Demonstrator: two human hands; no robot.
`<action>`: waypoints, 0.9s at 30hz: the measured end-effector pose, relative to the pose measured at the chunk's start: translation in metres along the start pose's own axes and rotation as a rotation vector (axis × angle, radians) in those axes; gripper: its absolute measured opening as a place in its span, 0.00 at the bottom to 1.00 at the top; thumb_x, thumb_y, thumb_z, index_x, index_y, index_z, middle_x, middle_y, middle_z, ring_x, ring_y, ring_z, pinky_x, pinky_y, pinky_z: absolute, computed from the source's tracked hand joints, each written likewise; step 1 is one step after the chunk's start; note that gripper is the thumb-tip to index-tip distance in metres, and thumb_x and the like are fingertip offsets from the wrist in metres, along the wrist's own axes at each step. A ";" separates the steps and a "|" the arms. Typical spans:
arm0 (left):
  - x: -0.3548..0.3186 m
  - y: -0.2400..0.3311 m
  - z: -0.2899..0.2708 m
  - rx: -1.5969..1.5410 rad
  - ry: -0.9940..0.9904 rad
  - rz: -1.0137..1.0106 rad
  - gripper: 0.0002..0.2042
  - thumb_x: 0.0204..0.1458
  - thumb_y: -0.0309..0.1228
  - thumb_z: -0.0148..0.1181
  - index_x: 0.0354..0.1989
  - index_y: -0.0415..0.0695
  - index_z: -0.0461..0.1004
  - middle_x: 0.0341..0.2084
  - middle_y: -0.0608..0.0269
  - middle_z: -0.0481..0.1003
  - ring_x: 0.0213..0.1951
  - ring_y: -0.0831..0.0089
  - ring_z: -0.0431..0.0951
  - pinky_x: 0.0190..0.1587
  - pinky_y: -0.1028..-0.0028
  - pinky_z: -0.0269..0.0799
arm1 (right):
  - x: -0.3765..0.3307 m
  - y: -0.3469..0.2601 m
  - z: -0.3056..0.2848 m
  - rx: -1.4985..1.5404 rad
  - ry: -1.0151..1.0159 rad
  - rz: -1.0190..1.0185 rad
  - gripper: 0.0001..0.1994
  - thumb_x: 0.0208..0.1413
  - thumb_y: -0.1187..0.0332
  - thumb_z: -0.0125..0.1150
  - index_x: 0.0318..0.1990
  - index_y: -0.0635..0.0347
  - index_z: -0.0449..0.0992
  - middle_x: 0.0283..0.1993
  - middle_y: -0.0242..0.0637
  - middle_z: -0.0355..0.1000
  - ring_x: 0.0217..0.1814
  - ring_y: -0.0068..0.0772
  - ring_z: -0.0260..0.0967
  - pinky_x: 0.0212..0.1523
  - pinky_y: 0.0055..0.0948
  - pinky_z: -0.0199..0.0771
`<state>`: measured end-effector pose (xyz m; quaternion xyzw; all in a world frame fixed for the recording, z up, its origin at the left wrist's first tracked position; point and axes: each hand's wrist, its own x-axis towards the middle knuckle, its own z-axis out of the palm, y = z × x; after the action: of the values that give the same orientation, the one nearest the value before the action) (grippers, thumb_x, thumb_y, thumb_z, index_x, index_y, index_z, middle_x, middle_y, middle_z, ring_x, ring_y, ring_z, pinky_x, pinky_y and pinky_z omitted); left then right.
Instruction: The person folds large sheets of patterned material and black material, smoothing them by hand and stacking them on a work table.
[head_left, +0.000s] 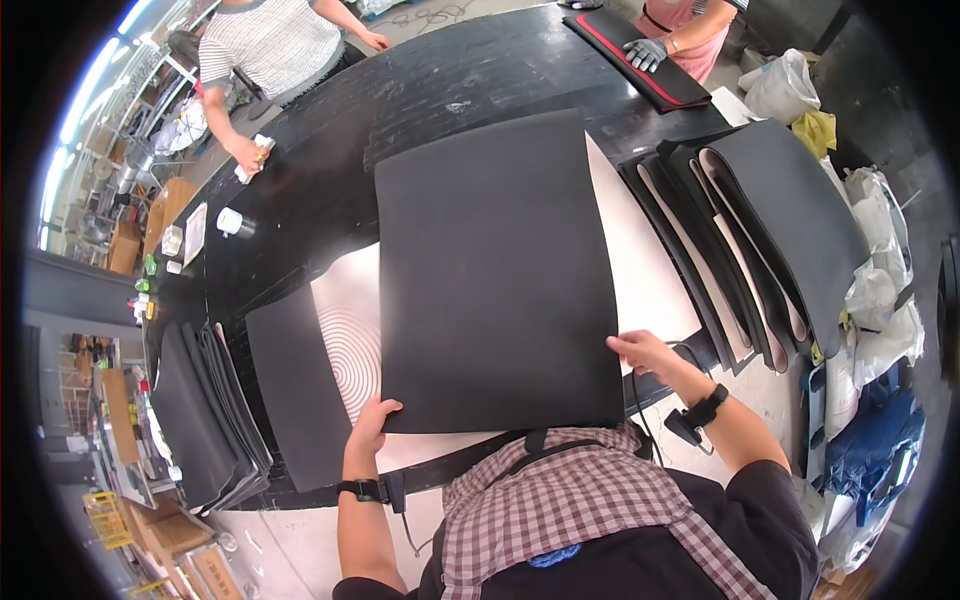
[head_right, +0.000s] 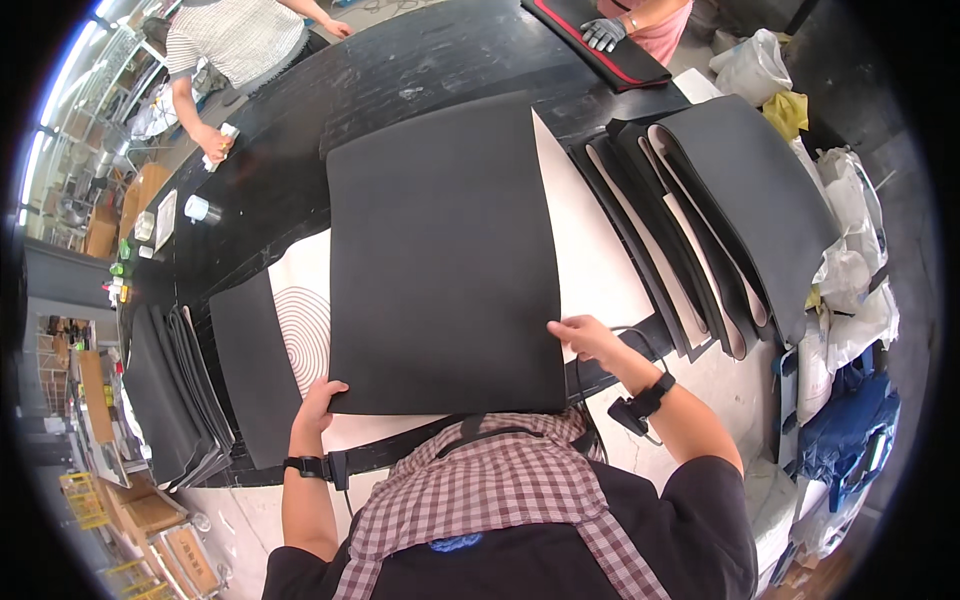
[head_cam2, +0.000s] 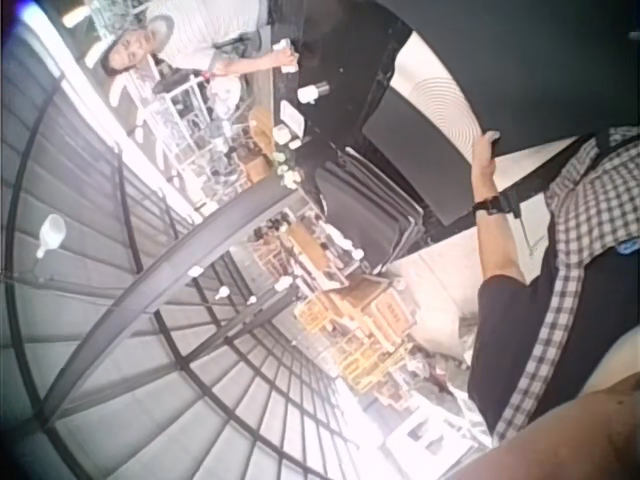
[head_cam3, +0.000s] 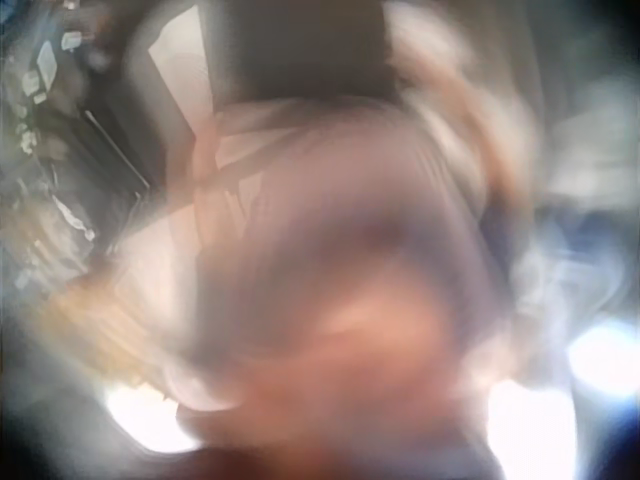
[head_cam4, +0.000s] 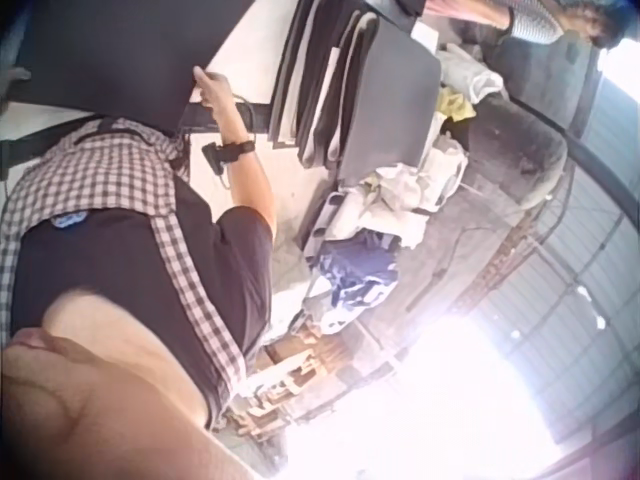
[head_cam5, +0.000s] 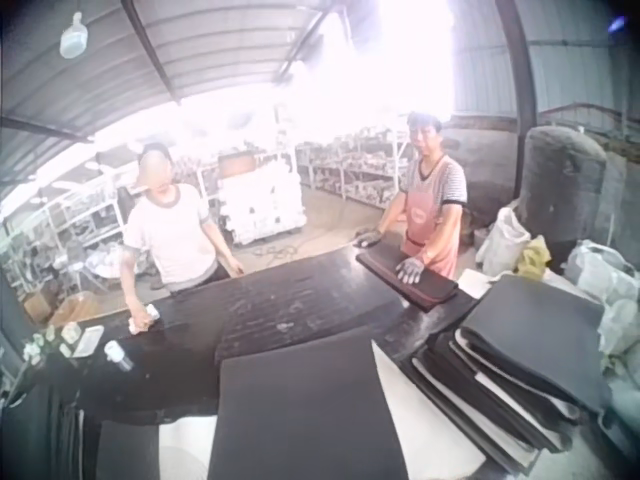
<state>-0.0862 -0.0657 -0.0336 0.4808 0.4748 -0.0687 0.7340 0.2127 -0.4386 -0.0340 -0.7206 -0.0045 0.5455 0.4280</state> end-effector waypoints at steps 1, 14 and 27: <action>0.001 0.003 -0.001 0.061 -0.001 -0.014 0.11 0.52 0.29 0.50 0.42 0.37 0.67 0.36 0.59 0.72 0.38 0.71 0.73 0.41 0.73 0.71 | -0.003 -0.005 0.006 -0.003 0.002 -0.007 0.23 0.52 0.52 0.57 0.41 0.66 0.72 0.22 0.31 0.63 0.22 0.24 0.60 0.21 0.16 0.56; 0.020 0.341 0.056 -0.539 -0.376 0.542 0.21 0.59 0.33 0.40 0.56 0.30 0.53 0.53 0.51 0.65 0.53 0.65 0.67 0.52 0.72 0.67 | 0.017 -0.347 -0.074 0.284 -0.090 -0.820 0.16 0.57 0.57 0.51 0.44 0.61 0.70 0.45 0.30 0.70 0.48 0.23 0.67 0.48 0.20 0.66; 0.241 0.242 0.041 0.220 -0.076 0.715 0.15 0.52 0.32 0.56 0.47 0.42 0.65 0.37 0.60 0.69 0.42 0.62 0.71 0.45 0.61 0.70 | 0.206 -0.305 -0.148 0.299 0.132 -0.658 0.14 0.54 0.58 0.55 0.40 0.59 0.71 0.37 0.32 0.70 0.40 0.24 0.68 0.39 0.29 0.70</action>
<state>0.2049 0.1165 -0.0592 0.6893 0.2393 0.1234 0.6726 0.5534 -0.2383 0.0002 -0.6438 -0.1285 0.3256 0.6805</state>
